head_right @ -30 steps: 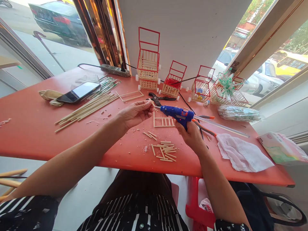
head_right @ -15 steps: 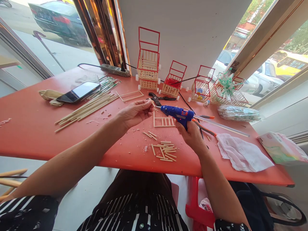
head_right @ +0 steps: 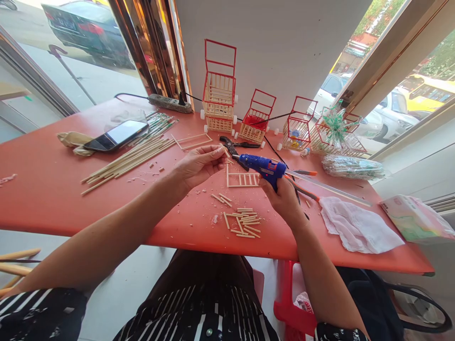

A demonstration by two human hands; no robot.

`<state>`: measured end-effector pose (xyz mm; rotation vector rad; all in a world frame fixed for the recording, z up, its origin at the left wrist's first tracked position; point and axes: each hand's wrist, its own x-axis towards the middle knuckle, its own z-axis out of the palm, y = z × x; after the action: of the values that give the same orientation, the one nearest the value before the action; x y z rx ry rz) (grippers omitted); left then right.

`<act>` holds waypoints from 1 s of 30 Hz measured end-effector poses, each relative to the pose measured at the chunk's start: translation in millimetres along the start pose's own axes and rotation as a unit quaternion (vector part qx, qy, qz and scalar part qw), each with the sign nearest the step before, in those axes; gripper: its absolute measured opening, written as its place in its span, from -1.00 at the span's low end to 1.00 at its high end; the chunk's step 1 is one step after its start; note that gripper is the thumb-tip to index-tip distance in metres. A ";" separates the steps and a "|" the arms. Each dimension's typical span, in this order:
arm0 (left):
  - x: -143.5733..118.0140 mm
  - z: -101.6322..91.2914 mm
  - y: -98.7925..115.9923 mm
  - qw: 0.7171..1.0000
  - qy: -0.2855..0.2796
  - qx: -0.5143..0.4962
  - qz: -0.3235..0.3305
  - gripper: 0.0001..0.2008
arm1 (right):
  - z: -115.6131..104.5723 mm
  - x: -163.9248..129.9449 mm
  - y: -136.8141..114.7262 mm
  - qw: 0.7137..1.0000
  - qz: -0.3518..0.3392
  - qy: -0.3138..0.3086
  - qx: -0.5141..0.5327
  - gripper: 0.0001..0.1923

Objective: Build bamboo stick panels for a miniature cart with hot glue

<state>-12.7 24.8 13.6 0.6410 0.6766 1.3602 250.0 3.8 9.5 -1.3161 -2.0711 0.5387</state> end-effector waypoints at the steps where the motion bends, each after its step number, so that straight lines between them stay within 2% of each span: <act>1: 0.5 -0.5 0.5 1.000 0.002 0.000 0.004 -0.81 | 0.3 -0.3 -0.5 1.000 -0.006 0.011 -0.024 -0.53; 5: 0.8 -3.4 2.6 1.000 0.005 0.008 0.018 -0.78 | -4.0 -0.4 -2.0 0.989 -0.063 0.074 -0.110 -0.65; 9: -1.0 -4.4 2.1 0.999 -0.011 0.034 0.029 -0.69 | -31.5 6.1 11.0 0.975 -0.107 0.081 -0.180 -0.58; 12: -1.8 -4.1 0.2 0.998 -0.022 0.057 0.027 -0.63 | -67.6 13.5 40.5 0.969 -0.072 0.058 -0.228 -0.56; 16: -2.0 -5.1 -2.3 0.995 -0.038 0.092 0.027 -0.60 | -110.4 20.8 92.6 0.965 -0.007 0.034 -0.260 -0.61; 18: -2.0 -6.3 -3.7 0.992 -0.049 0.110 0.027 -0.60 | -120.0 22.2 113.8 0.961 0.014 0.016 -0.274 -0.62; 21: -1.9 -7.3 -6.6 0.988 -0.059 0.140 0.024 -0.61 | -119.8 22.2 132.0 0.964 0.041 0.008 -0.262 -0.59; 26: -2.1 -5.0 -12.5 0.981 -0.061 0.183 0.015 -0.58 | -118.7 21.6 129.2 0.977 0.073 0.014 -0.199 -0.68; 30: -2.7 -3.3 -15.9 0.977 -0.070 0.198 0.033 -0.57 | -125.1 20.3 99.8 0.974 0.082 0.062 -0.201 -0.77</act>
<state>-5.1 20.6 -0.3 1.0754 0.8255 1.2346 395.1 65.7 43.3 -1.7153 -2.0444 0.0975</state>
